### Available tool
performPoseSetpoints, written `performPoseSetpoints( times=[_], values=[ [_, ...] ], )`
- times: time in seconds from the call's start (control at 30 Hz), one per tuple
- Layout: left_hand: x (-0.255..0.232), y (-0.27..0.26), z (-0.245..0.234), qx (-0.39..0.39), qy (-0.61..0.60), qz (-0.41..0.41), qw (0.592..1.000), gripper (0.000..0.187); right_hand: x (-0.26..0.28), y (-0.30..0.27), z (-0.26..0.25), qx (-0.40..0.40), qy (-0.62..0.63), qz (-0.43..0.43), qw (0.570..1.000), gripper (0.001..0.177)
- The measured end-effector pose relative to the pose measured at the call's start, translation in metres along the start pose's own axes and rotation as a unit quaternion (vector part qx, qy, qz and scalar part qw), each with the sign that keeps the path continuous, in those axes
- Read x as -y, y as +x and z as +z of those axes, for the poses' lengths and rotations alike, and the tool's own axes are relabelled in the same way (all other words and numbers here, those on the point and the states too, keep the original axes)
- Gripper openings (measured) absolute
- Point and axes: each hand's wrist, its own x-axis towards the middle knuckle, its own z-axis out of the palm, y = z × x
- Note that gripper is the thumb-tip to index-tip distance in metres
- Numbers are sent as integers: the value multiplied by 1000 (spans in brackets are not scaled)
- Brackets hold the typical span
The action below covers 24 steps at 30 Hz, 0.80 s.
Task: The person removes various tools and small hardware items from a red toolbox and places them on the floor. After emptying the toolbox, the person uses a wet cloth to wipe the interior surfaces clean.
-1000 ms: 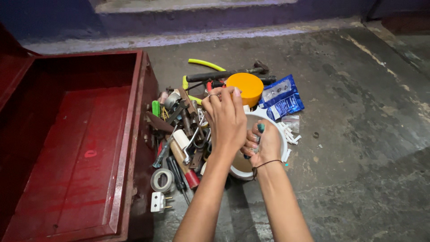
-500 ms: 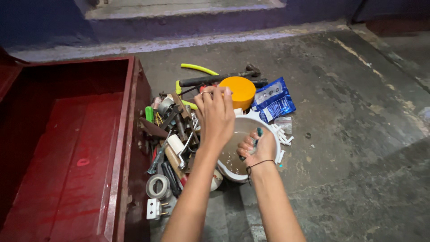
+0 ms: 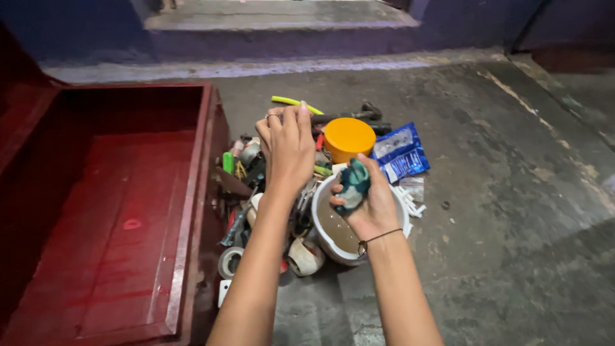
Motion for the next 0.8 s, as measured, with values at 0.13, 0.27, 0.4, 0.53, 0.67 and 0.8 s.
performPoseSetpoints(
  times=[0.13, 0.27, 0.4, 0.53, 0.67, 0.8],
  values=[
    [8, 12, -29, 4, -12, -38, 999, 46, -23, 19, 26, 62, 7, 11, 998, 15],
    [33, 29, -52, -1, 3, -86, 996, 44, -58, 44, 55, 104, -2, 10, 995, 15],
    [69, 48, -70, -59, 70, 33, 995, 42, -98, 57, 100, 145, -7, 21, 989, 16],
    [83, 74, -93, -85, -38, -62, 994, 41, -130, 61, 145, 68, -36, 68, 995, 21],
    [92, 91, -120, -96, -44, -95, 990, 41, -170, 79, 161, 89, -116, 65, 987, 22],
    [127, 97, -149, -161, 47, -132, 977, 42, -210, 93, 168, 161, -162, 40, 973, 22]
  ],
)
